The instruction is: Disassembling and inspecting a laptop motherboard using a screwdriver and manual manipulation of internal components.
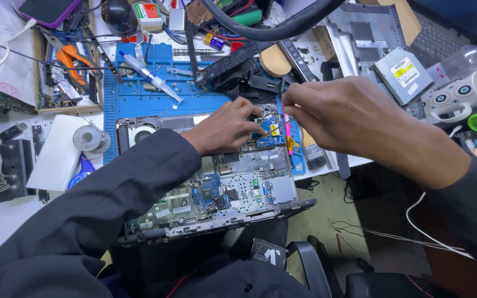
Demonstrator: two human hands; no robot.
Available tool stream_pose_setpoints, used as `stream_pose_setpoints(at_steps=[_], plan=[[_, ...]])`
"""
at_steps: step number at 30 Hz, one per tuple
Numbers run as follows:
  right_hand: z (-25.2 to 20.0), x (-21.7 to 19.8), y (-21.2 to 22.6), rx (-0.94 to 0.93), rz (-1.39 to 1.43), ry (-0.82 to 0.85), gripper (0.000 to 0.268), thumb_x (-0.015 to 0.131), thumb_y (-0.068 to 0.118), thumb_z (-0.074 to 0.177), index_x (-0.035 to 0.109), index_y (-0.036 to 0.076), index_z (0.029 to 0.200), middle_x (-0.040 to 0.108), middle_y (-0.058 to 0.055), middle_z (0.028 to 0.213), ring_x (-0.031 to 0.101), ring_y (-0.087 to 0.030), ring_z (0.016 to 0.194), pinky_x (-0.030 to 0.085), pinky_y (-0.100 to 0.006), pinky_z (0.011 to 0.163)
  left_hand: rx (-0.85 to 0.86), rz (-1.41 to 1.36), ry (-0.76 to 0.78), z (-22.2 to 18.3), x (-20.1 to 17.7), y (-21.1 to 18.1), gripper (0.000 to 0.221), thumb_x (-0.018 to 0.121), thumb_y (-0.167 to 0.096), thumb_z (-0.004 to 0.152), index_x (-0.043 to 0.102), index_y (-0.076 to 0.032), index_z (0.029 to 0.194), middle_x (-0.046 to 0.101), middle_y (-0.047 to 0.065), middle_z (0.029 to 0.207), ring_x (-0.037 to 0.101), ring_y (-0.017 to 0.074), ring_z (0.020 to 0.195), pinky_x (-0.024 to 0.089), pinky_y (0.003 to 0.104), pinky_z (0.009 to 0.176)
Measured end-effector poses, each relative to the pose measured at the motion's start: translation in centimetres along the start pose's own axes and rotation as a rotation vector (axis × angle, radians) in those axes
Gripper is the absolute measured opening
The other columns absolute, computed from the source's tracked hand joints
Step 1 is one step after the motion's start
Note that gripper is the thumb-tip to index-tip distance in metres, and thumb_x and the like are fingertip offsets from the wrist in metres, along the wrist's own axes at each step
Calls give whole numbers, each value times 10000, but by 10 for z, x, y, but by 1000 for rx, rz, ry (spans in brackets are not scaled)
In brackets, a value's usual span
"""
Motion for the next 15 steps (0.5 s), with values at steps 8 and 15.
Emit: stream_pose_setpoints(at_steps=[8, 15], plan=[[-2, 2, -5, -108, -140, -53, 114, 646, 70, 1000, 697, 77, 1102, 608, -46, 884, 521, -229, 433, 403, -366, 321, 6, 14, -3, 1, 1, 1, 287, 626, -172, 1031, 787, -214, 1265, 587, 120, 1391, 484, 361, 1201, 470, 524, 828], [-7, -4, -6, 118, 49, 225, 186, 557, 247, 1088, 523, 78, 1016, 539, -17, 602, 470, -191, 351, 371, -367, 330, -10, 12, 14, 0, -1, -1, 280, 628, -176, 1032, 784, -213, 1262, 588, 116, 1396, 483, 360, 1229, 474, 519, 840]])
Point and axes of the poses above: each hand's wrist, its own z-axis towards the middle knuckle, its own x-axis out of the palm, y = z × x, the point moved 2 cm from there along z, towards the middle knuckle
